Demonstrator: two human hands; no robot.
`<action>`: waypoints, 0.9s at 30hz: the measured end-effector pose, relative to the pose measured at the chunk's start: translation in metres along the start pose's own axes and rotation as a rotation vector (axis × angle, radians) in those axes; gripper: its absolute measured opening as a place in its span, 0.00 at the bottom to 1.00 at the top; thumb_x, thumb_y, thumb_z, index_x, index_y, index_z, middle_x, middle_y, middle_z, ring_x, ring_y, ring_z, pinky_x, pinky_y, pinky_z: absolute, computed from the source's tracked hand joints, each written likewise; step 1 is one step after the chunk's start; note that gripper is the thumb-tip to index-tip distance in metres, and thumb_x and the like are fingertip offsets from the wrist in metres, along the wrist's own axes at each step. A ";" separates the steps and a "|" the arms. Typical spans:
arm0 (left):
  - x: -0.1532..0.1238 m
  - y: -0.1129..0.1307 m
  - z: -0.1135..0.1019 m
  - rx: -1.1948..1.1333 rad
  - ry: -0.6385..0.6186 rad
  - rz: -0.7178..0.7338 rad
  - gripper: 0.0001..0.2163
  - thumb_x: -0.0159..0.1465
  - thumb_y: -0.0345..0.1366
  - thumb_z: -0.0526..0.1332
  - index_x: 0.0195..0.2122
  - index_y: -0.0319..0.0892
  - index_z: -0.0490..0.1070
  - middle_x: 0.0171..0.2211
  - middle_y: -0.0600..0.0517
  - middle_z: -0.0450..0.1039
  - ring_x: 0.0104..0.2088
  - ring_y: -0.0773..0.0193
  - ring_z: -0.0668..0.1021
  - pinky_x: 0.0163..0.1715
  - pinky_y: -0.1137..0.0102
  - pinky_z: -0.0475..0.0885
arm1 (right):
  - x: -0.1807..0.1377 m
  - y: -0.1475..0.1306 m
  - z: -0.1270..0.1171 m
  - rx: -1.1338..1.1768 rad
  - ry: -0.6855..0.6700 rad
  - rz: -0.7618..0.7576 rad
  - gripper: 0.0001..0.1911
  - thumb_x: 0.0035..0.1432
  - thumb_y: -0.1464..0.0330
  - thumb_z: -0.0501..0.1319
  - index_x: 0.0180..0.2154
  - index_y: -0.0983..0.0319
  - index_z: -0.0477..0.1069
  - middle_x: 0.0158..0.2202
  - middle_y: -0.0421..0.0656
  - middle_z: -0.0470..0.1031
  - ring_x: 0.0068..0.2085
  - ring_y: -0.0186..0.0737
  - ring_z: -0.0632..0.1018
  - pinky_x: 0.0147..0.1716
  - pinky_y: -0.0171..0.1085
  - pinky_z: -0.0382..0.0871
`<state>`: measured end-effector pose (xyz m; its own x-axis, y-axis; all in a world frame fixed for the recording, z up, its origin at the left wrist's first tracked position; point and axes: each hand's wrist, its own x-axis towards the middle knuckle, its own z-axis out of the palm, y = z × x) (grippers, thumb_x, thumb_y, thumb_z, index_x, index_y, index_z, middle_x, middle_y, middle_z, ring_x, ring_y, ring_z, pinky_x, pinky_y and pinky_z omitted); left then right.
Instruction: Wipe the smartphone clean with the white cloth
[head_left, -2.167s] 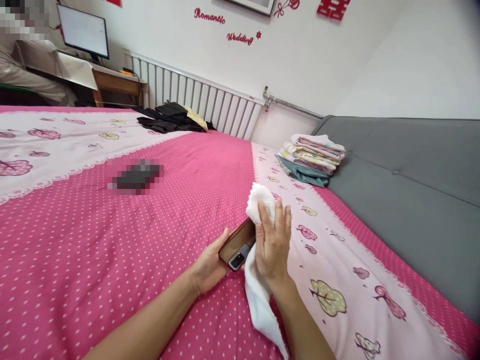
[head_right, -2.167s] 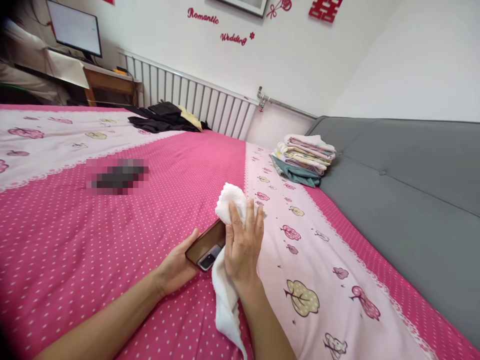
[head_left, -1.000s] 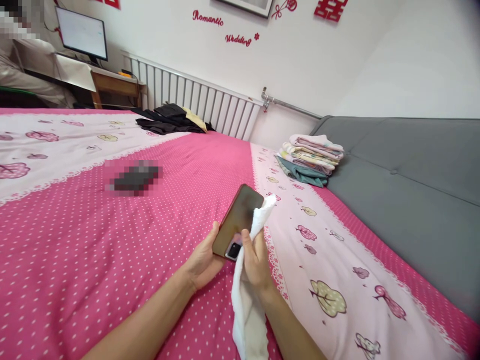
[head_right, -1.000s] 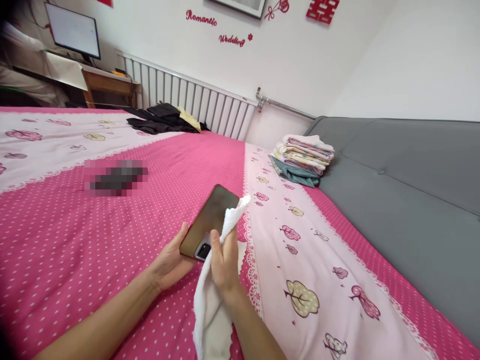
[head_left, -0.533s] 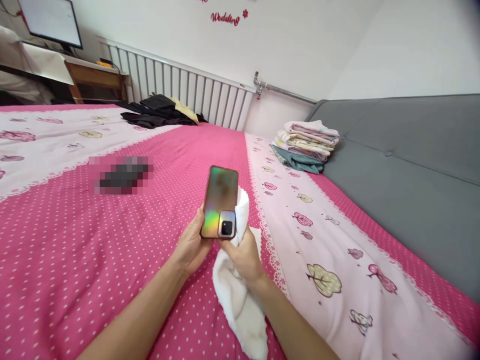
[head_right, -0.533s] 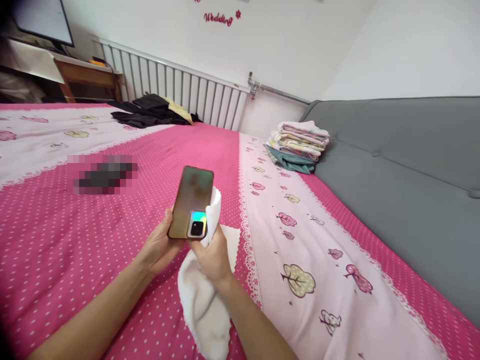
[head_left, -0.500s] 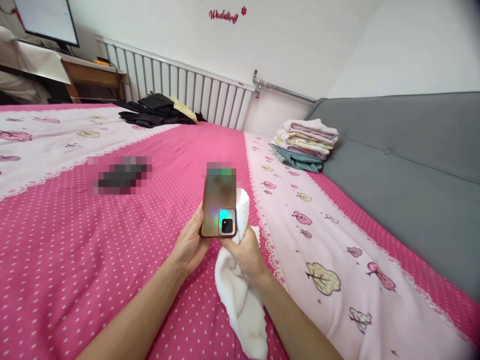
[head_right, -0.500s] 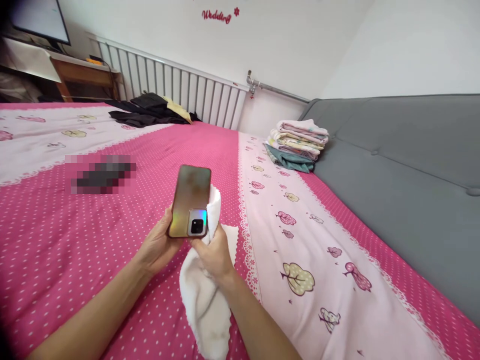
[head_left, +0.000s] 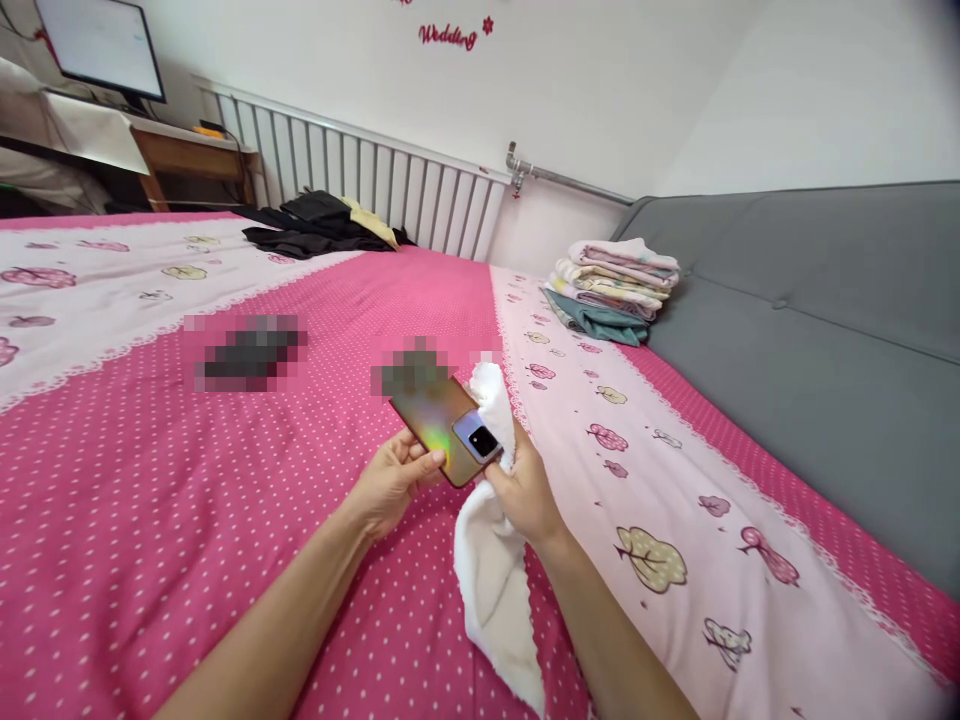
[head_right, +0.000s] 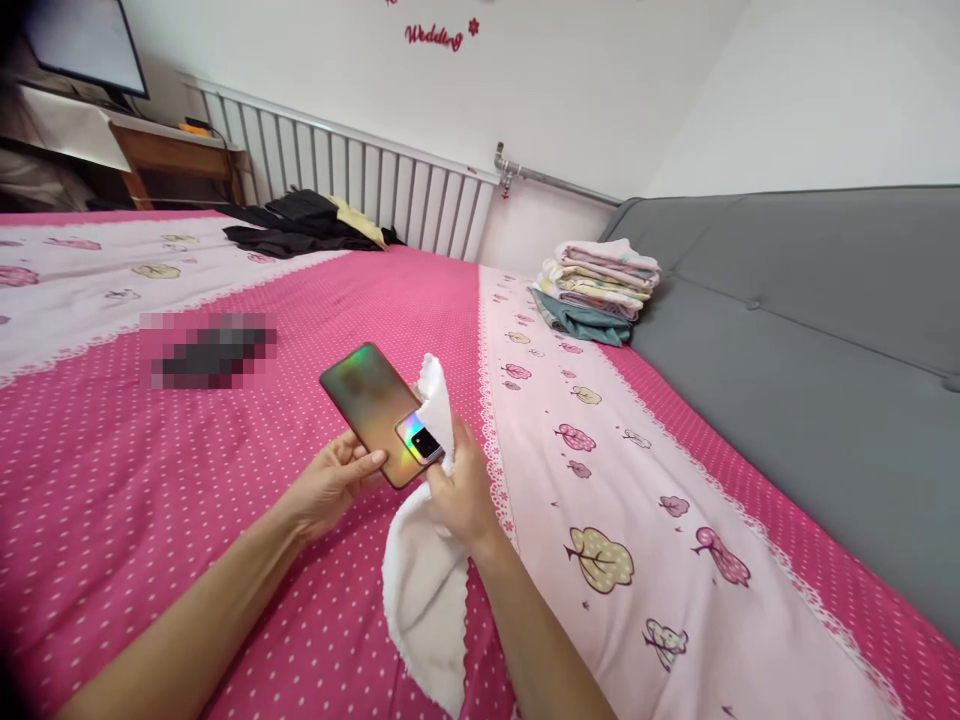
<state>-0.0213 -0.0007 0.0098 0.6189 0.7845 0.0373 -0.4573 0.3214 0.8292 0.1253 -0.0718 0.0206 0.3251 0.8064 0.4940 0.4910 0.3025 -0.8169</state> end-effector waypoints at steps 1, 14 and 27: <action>0.000 -0.001 0.000 -0.018 0.007 0.005 0.19 0.49 0.32 0.72 0.42 0.38 0.72 0.39 0.44 0.78 0.38 0.57 0.80 0.36 0.70 0.76 | -0.001 0.000 0.001 -0.035 -0.008 -0.018 0.33 0.50 0.76 0.53 0.59 0.61 0.60 0.54 0.46 0.70 0.56 0.44 0.69 0.57 0.45 0.60; 0.003 -0.005 0.005 -0.196 0.243 0.180 0.19 0.47 0.29 0.73 0.40 0.40 0.72 0.40 0.49 0.78 0.38 0.62 0.80 0.39 0.72 0.76 | -0.029 -0.012 0.044 0.313 -0.104 0.064 0.29 0.61 0.64 0.56 0.62 0.58 0.55 0.56 0.47 0.69 0.57 0.43 0.69 0.57 0.44 0.63; -0.006 0.002 0.005 -0.175 0.101 0.217 0.18 0.51 0.41 0.70 0.41 0.40 0.76 0.42 0.46 0.78 0.47 0.51 0.76 0.50 0.60 0.70 | 0.002 0.008 0.012 0.861 0.148 0.667 0.21 0.42 0.61 0.71 0.38 0.62 0.70 0.27 0.41 0.79 0.30 0.43 0.80 0.28 0.38 0.75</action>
<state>-0.0228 -0.0073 0.0139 0.4322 0.8908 0.1400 -0.6803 0.2202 0.6991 0.1204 -0.0620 0.0113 0.4375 0.8882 -0.1404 -0.5293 0.1281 -0.8387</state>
